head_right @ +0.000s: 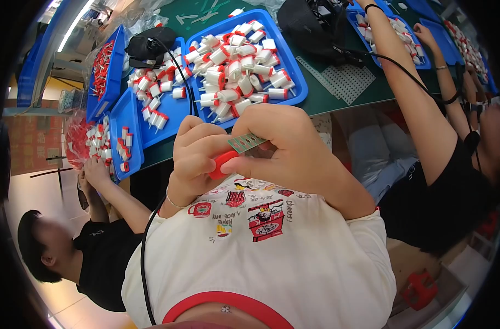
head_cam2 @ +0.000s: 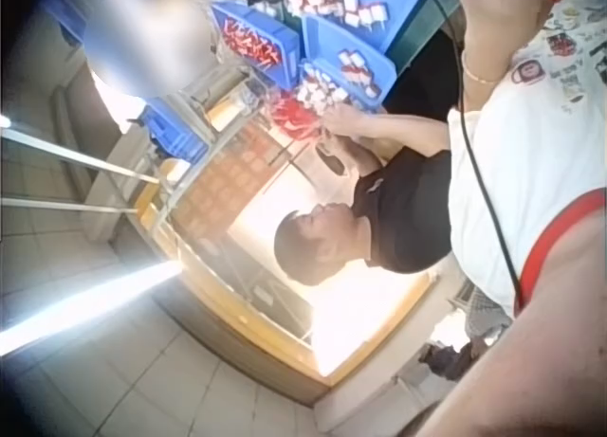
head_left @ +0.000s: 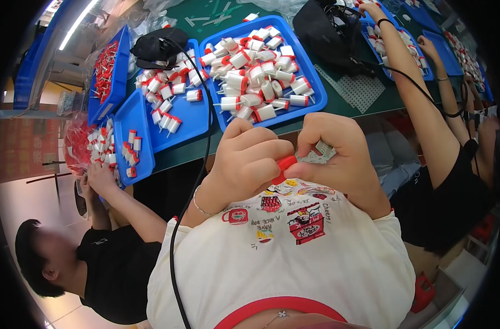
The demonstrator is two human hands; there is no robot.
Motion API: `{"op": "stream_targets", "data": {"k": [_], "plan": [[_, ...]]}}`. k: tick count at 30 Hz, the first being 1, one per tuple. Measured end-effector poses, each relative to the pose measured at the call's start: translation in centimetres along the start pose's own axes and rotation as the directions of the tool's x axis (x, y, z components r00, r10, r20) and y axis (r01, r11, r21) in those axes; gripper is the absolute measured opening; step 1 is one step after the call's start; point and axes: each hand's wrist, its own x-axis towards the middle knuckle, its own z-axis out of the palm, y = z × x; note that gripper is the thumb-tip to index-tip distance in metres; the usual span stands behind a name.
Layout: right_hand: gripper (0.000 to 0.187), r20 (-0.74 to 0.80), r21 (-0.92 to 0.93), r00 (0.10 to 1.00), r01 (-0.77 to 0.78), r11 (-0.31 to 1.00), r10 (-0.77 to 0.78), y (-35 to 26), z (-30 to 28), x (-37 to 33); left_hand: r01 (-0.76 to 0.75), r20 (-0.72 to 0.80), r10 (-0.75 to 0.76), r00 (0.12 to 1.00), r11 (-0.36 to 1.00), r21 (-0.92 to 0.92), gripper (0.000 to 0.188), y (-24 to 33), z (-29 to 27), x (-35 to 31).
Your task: Assembling small electronic toy components by inserting circuit boards into plastic housings on a production line.
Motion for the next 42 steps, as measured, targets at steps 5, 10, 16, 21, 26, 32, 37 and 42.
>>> {"op": "stream_targets", "data": {"k": [5, 10, 16, 21, 26, 32, 37, 42], "plan": [[0.035, -0.022, -0.119, 0.998, 0.050, 0.992, -0.053, -0.6, -0.2, 0.2, 0.043, -0.112, -0.049, 0.993, 0.998, -0.050, 0.033, -0.4, 0.6, -0.8], [0.024, 0.056, -0.422, 0.986, 0.168, 0.891, -0.160, -1.2, 0.0, -0.5, 0.140, -0.160, -0.156, 0.975, 0.984, -0.108, 0.050, -0.3, 0.3, -1.1], [0.020, -0.014, -0.399, 0.980, 0.176, 0.900, -0.198, -1.0, 0.4, -0.5, 0.114, -0.031, -0.113, 0.993, 0.993, 0.036, 0.047, -0.1, -0.5, -0.7], [0.015, -0.022, -0.363, 0.975, 0.196, 0.911, -0.219, -1.0, 0.2, -0.5, 0.111, -0.047, -0.108, 0.993, 0.991, 0.080, 0.047, 0.0, -0.4, -0.6], [0.013, 0.030, -0.276, 0.989, 0.150, 0.949, -0.147, -0.8, -0.3, -0.7, 0.151, -0.007, -0.151, 0.989, 0.986, 0.073, 0.050, 0.3, -0.6, -0.3], [0.008, -0.065, -0.108, 0.989, 0.128, 0.986, -0.135, -0.8, -0.1, -0.4, 0.172, -0.063, -0.178, 0.982, 0.981, -0.087, 0.050, 0.0, 0.0, -1.0], [0.006, -0.262, 0.600, 0.960, 0.084, 0.796, 0.097, 0.7, -0.5, -1.1, 0.214, -0.147, -0.279, 0.949, 0.913, -0.348, 0.051, -0.1, 0.5, -0.8], [0.010, -0.264, 0.670, 0.929, -0.017, 0.742, 0.259, 0.8, -0.2, -1.5, 0.295, -0.117, -0.464, 0.878, 0.718, -0.631, 0.051, 1.0, 0.7, -0.6]]}}
